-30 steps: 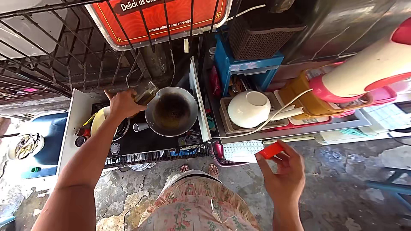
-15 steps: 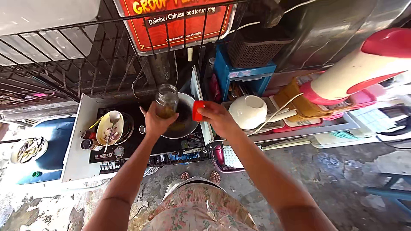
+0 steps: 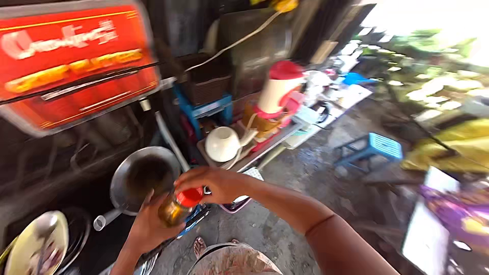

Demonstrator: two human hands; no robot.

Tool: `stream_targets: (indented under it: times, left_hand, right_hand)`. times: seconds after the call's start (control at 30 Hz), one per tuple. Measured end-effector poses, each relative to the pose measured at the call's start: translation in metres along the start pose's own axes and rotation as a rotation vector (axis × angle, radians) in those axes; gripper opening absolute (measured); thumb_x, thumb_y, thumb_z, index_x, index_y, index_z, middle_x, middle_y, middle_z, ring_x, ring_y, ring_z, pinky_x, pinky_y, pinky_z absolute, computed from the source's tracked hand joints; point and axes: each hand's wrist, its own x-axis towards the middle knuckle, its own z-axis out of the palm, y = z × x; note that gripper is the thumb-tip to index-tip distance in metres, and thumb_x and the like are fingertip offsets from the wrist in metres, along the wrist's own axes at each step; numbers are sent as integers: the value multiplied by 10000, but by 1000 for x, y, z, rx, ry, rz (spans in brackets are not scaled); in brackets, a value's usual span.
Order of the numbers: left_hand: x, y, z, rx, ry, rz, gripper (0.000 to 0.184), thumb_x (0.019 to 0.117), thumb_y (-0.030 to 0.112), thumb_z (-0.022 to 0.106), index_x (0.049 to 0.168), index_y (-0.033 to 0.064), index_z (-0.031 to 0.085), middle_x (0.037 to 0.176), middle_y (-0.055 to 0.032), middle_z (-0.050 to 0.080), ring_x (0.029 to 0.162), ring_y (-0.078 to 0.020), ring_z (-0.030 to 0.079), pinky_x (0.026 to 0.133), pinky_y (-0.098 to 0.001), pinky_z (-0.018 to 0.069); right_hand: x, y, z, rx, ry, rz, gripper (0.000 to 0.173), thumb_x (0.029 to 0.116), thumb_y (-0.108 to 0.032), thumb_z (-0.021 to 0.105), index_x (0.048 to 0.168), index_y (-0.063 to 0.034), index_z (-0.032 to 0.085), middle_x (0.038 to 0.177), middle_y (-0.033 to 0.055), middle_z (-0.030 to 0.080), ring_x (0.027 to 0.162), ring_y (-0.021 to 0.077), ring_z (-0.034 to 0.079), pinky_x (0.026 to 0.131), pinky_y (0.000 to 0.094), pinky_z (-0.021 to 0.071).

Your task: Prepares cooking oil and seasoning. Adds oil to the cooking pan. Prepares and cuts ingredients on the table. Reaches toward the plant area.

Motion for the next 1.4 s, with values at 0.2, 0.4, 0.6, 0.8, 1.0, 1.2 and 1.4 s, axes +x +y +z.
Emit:
stream_targets:
  times: [0.2, 0.4, 0.6, 0.8, 1.0, 1.2, 1.4]
  left_hand:
    - [30, 64, 65, -245, -276, 275, 987, 552, 650, 907, 1314, 73, 662, 1223, -47, 725, 1255, -175, 626, 1257, -504, 287]
    - [67, 174, 168, -245, -287, 459, 935, 595, 621, 893, 1276, 19, 675, 1142, -94, 746, 1165, -215, 681, 1250, -621, 201]
    - [103, 306, 270, -236, -362, 714, 887, 586, 635, 890, 1245, 69, 709, 1110, -38, 761, 1119, -166, 701, 1232, -663, 214]
    - [137, 416, 367, -226, -461, 883, 916, 592, 704, 842, 1283, 121, 694, 1128, 20, 756, 1138, -95, 682, 1248, -641, 207]
    - [190, 504, 429, -210, -458, 970, 880, 615, 691, 831, 1294, 151, 681, 1116, 56, 749, 1138, -71, 674, 1249, -664, 155]
    - [285, 570, 509, -202, -552, 939, 922, 628, 709, 821, 1337, 144, 656, 1158, 39, 746, 1178, -73, 658, 1267, -621, 139]
    - [406, 662, 579, -255, -738, 981, 880, 642, 654, 848, 1330, 147, 638, 1147, 48, 738, 1172, -47, 646, 1279, -598, 114]
  right_hand:
    - [-105, -46, -21, -285, -2, 407, 558, 907, -474, 771, 1278, -75, 651, 1160, 130, 692, 1080, 295, 682, 929, 493, 568]
    - [-248, -68, -64, -374, 83, 964, 755, 956, -779, 417, 1053, -83, 694, 909, 159, 691, 884, 361, 693, 740, 592, 538]
    - [-403, -95, -83, -358, 210, 976, 663, 871, -508, 795, 1417, -211, 564, 1145, 161, 661, 978, 348, 685, 781, 567, 584]
    - [-524, -106, -109, -527, 309, 1136, 870, 897, -731, 611, 1600, -281, 369, 1210, 154, 647, 1093, 333, 654, 901, 534, 565]
    - [-614, -50, -131, -996, 438, 954, 659, 955, -702, 459, 1284, -161, 640, 948, 99, 665, 864, 274, 682, 698, 436, 585]
    - [-676, 30, -203, -1012, 530, 1152, 546, 938, -605, 512, 1234, -181, 687, 876, 68, 672, 760, 246, 686, 590, 415, 567]
    - [-745, 104, -309, -921, 585, 1320, 533, 956, -612, 490, 1199, -190, 707, 910, 60, 705, 804, 244, 710, 631, 433, 586]
